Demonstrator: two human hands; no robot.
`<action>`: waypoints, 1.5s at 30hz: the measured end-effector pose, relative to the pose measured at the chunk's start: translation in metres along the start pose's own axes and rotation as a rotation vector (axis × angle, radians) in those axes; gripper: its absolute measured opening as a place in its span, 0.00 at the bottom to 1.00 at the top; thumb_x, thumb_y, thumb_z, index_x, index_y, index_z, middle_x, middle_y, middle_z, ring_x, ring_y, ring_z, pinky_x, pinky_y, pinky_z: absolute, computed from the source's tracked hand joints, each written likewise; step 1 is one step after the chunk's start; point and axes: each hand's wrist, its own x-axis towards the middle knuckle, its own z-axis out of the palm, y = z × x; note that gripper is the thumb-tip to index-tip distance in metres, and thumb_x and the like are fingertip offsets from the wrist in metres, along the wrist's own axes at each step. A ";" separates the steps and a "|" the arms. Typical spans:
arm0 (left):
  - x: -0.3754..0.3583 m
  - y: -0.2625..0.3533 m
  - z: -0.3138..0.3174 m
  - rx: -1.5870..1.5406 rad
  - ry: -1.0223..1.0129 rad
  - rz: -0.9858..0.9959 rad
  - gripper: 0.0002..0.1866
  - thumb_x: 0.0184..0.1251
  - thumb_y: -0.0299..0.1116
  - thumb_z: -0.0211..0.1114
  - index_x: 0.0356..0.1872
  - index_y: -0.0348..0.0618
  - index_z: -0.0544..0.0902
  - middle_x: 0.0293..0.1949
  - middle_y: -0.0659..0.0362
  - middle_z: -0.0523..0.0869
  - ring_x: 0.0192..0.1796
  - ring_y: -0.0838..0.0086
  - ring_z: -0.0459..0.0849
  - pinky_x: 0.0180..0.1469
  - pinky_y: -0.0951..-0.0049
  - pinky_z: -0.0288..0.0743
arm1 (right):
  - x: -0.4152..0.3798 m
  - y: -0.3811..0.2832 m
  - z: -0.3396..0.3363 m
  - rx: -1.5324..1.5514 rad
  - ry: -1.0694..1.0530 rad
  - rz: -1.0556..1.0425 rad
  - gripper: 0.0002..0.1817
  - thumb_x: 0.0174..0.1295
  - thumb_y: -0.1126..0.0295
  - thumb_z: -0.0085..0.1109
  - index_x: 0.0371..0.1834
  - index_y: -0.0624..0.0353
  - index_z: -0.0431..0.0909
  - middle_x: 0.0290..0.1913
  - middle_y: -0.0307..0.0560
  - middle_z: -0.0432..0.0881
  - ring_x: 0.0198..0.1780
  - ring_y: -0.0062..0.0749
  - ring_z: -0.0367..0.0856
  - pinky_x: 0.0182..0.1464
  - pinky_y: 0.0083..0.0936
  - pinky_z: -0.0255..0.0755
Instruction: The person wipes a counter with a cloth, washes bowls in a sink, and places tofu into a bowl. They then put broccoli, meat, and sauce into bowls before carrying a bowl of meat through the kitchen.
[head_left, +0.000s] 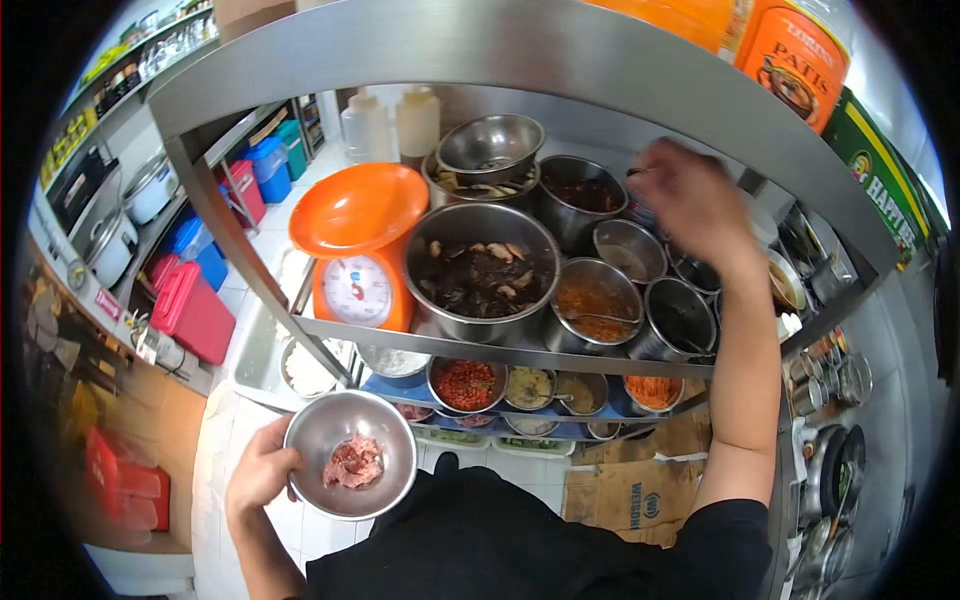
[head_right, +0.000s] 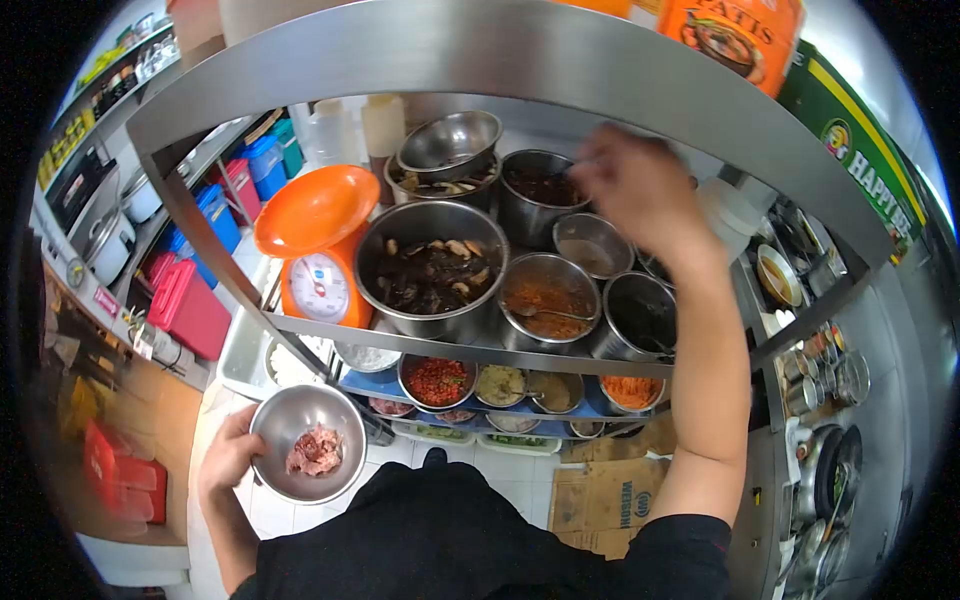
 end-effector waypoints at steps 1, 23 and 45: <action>-0.004 -0.021 -0.003 -0.050 0.049 -0.070 0.25 0.48 0.20 0.52 0.52 0.28 0.77 0.28 0.52 0.83 0.18 0.70 0.80 0.15 0.74 0.75 | 0.002 -0.024 0.015 0.285 -0.206 -0.024 0.11 0.61 0.65 0.66 0.44 0.57 0.82 0.34 0.50 0.87 0.38 0.40 0.87 0.40 0.34 0.77; -0.039 -0.147 -0.152 -0.215 0.124 -0.137 0.25 0.53 0.21 0.50 0.56 0.29 0.74 0.27 0.49 0.83 0.13 0.71 0.78 0.13 0.75 0.73 | 0.026 -0.128 0.164 0.214 -0.826 -0.129 0.20 0.55 0.75 0.60 0.53 0.66 0.80 0.50 0.55 0.85 0.50 0.38 0.84 0.52 0.33 0.78; -0.080 -0.265 -0.306 -0.380 0.396 -0.226 0.24 0.57 0.21 0.50 0.58 0.29 0.72 0.23 0.51 0.82 0.14 0.73 0.78 0.14 0.75 0.74 | 0.010 -0.121 0.159 0.915 -0.555 0.511 0.11 0.53 0.72 0.61 0.41 0.54 0.78 0.30 0.28 0.73 0.29 0.13 0.70 0.29 0.13 0.62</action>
